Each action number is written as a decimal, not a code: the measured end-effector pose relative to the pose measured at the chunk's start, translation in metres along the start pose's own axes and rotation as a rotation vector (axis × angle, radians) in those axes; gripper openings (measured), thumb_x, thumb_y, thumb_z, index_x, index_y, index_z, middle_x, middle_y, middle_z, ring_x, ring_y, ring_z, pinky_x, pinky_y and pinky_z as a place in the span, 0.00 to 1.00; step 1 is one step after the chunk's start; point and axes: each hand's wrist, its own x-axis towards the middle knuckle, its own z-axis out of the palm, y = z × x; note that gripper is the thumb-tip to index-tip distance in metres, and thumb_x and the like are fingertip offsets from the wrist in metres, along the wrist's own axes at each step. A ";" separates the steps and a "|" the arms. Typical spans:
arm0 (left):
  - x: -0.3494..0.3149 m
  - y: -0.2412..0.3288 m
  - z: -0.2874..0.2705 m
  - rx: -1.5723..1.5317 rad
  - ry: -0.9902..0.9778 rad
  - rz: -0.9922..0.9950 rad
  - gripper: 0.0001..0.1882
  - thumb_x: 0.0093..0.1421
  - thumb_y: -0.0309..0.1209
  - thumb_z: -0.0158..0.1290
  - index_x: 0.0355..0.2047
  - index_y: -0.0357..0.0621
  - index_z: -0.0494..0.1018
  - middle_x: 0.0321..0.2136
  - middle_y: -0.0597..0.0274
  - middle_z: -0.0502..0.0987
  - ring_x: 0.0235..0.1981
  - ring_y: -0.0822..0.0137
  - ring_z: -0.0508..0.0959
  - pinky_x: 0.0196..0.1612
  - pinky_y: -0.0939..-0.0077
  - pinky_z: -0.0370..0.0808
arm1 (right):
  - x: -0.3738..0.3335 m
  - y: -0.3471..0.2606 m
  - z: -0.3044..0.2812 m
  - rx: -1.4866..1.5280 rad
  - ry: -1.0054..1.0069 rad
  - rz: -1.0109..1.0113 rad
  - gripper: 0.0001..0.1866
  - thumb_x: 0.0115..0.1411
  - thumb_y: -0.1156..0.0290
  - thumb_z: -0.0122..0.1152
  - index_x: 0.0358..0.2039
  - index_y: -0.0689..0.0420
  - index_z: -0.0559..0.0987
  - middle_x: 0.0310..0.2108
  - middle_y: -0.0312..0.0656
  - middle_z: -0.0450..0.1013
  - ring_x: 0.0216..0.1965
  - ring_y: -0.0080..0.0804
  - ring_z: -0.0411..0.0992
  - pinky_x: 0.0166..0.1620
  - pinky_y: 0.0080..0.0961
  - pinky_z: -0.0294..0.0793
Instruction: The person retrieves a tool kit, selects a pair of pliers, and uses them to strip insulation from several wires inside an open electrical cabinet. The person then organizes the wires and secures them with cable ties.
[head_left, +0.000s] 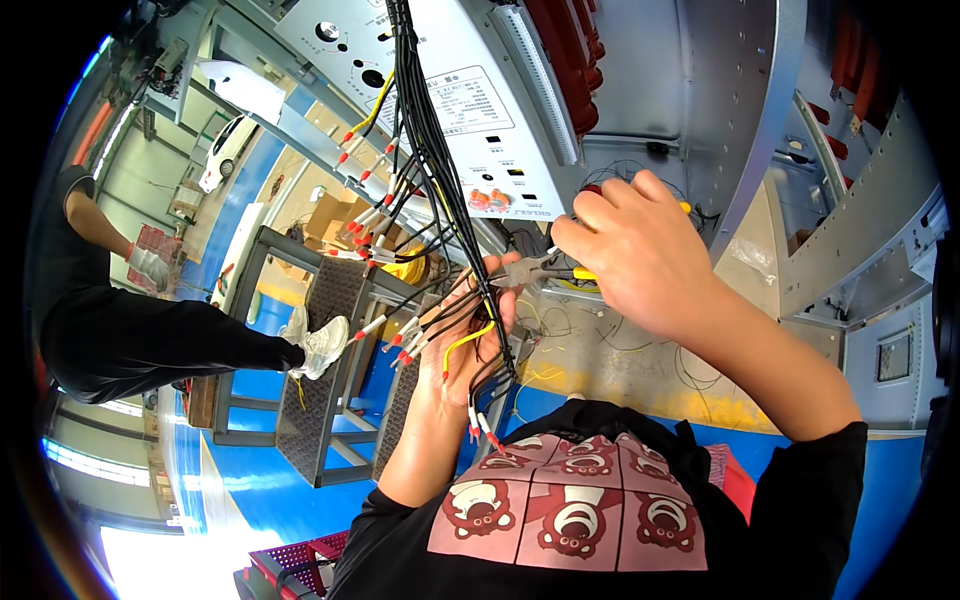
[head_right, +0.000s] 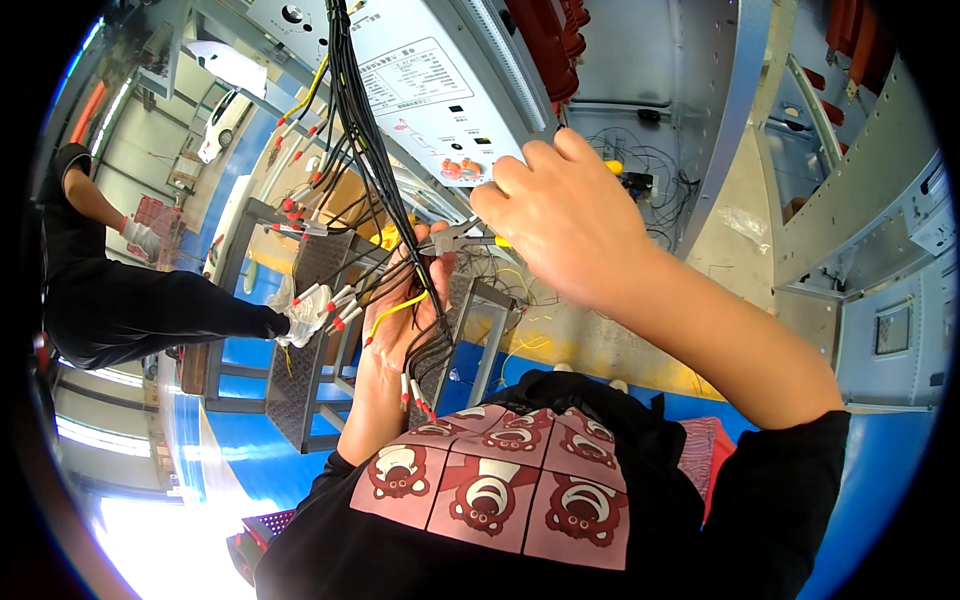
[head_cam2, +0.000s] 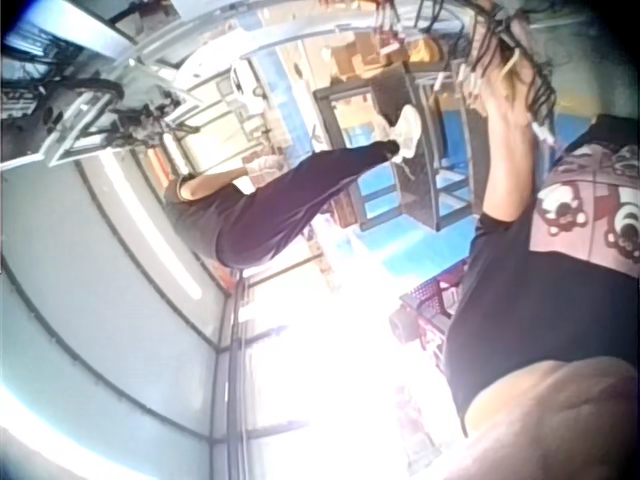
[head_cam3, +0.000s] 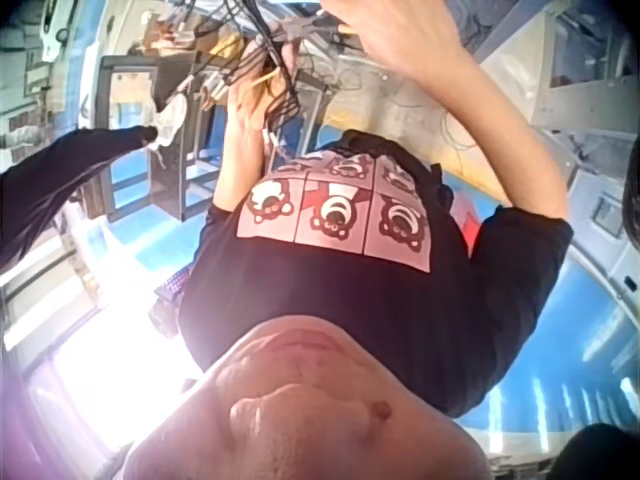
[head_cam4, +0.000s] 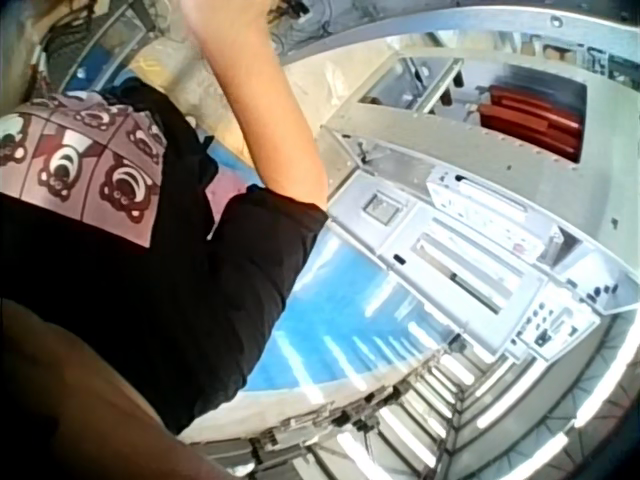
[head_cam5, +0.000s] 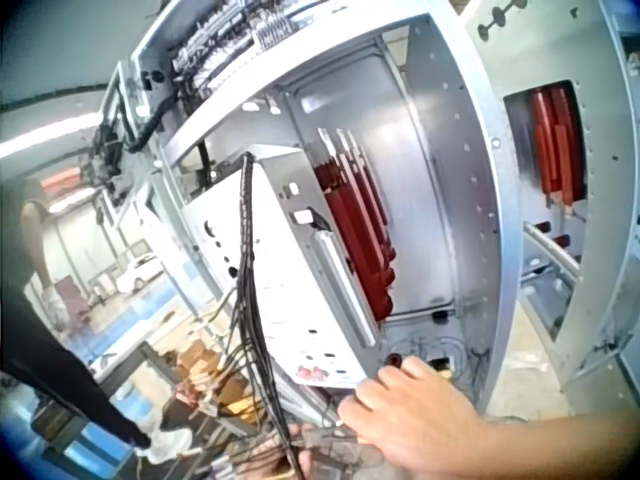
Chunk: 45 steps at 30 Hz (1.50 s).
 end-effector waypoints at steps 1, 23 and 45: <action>-0.001 -0.001 0.004 0.000 0.011 0.007 0.14 0.69 0.31 0.47 0.52 0.40 0.73 0.55 0.49 0.73 0.50 0.51 0.76 0.47 0.66 0.84 | -0.001 0.001 0.002 0.007 -0.011 -0.012 0.04 0.48 0.72 0.60 0.26 0.52 0.75 0.25 0.35 0.68 0.32 0.33 0.69 0.39 0.31 0.64; -0.006 -0.010 0.001 0.021 0.034 0.079 0.16 0.70 0.26 0.44 0.56 0.37 0.70 0.48 0.47 0.77 0.46 0.58 0.78 0.48 0.68 0.82 | -0.015 -0.012 -0.002 -0.037 0.047 0.090 0.10 0.48 0.73 0.60 0.33 0.54 0.78 0.30 0.36 0.67 0.38 0.33 0.67 0.43 0.31 0.62; 0.000 -0.015 0.011 0.090 -0.067 0.047 0.18 0.72 0.32 0.40 0.58 0.41 0.67 0.58 0.53 0.72 0.60 0.60 0.71 0.58 0.59 0.76 | -0.018 0.004 0.015 0.018 -0.030 0.037 0.06 0.47 0.72 0.60 0.28 0.51 0.75 0.26 0.34 0.68 0.31 0.34 0.71 0.34 0.33 0.67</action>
